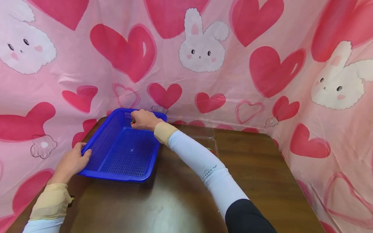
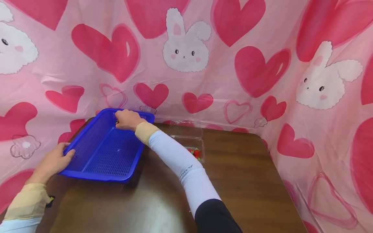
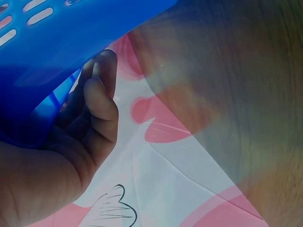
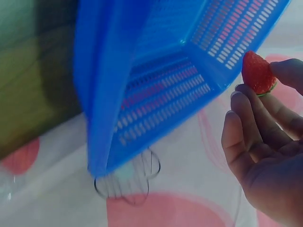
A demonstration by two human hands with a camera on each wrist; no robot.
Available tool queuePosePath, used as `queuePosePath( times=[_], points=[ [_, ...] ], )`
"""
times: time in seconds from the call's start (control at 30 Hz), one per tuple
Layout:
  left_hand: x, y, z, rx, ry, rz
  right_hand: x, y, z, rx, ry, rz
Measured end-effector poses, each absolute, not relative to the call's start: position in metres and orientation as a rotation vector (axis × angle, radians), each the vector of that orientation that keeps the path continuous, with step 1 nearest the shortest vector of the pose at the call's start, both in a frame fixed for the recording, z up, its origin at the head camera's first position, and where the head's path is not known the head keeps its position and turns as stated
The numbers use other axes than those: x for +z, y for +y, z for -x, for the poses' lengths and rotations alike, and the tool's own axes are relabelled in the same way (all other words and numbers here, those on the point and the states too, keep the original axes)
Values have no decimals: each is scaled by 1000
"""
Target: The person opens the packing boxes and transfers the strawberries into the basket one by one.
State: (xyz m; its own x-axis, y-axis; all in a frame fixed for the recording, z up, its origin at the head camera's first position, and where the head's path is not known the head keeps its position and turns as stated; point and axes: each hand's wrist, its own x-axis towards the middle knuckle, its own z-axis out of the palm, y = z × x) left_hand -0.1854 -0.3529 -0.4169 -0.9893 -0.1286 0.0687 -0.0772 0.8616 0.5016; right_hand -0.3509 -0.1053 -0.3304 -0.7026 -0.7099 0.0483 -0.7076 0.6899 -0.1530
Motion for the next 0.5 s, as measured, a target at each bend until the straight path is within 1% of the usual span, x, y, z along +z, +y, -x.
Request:
queuePosePath(
  times=[0.33, 0.5],
  points=[
    [-418, -356, 181, -803, -2951, -194, -350, -146, 359, -343, 2865, 1032],
    [-419, -354, 185, -802, -2959, -195, -360, -159, 363, -356, 2864, 909]
  ],
)
